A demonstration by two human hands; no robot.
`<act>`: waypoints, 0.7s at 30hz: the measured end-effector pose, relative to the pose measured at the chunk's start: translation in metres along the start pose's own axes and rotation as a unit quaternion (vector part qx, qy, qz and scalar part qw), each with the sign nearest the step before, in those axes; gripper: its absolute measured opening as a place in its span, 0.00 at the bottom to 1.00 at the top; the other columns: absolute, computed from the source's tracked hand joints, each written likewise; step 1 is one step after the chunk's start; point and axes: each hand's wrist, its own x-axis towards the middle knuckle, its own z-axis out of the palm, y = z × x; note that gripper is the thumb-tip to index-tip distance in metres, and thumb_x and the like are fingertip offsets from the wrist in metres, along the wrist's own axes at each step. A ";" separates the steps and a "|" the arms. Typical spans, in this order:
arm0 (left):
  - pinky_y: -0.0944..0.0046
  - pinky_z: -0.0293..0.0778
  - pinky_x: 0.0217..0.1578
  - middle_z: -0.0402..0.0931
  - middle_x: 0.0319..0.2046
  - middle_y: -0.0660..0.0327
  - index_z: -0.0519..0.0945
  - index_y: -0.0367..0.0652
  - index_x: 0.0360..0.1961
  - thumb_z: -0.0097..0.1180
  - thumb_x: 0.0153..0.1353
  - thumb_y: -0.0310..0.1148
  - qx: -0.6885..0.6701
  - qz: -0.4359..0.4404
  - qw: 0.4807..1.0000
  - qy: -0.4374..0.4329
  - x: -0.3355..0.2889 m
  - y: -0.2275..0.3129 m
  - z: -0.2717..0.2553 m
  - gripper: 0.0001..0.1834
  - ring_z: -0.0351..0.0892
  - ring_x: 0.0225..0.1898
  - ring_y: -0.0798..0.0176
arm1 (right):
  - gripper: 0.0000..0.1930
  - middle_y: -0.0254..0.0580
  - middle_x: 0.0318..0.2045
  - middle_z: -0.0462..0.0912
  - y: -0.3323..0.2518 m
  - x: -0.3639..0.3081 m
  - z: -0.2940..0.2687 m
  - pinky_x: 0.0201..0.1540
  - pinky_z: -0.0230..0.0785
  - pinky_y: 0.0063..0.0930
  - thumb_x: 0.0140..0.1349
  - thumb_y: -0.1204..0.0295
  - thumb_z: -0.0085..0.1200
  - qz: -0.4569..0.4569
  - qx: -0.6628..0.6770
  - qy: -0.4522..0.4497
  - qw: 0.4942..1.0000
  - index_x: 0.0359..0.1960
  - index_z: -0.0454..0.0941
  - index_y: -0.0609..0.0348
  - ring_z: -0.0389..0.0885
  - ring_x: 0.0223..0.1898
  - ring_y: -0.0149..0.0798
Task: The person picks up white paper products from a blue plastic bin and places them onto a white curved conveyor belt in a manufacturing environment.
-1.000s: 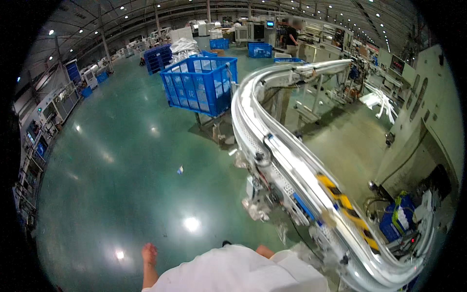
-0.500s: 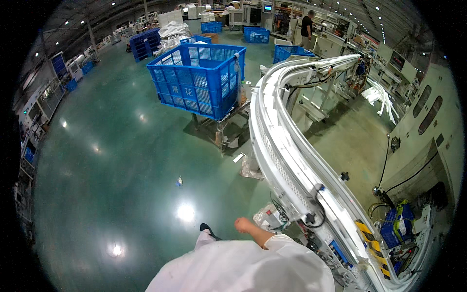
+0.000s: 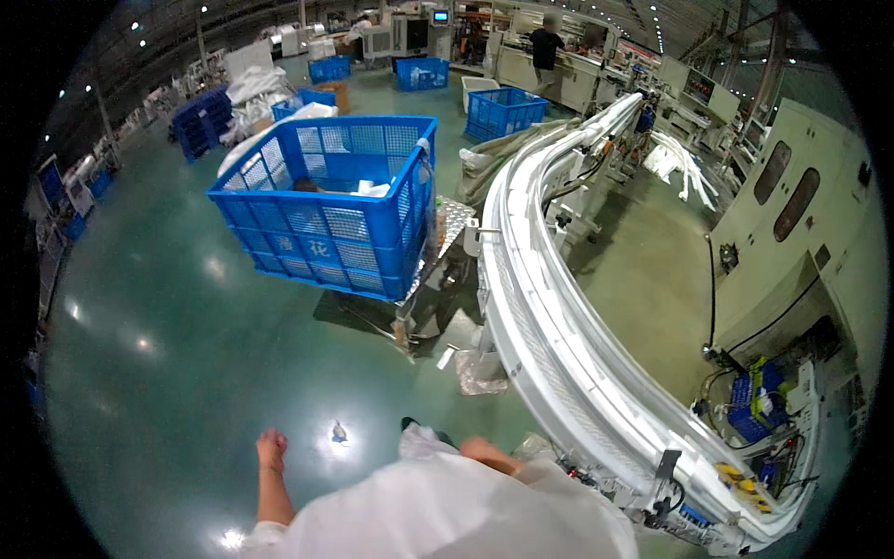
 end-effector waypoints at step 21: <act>0.77 0.64 0.24 0.70 0.26 0.66 0.72 0.40 0.33 0.47 0.58 0.27 0.020 0.152 0.988 0.007 0.254 0.232 0.117 0.03 0.66 0.23 0.74 | 0.08 0.38 0.24 0.78 -0.432 0.203 -0.310 0.27 0.67 0.21 0.55 0.76 0.50 -0.303 0.266 0.384 0.831 0.37 0.75 0.61 0.75 0.23 0.27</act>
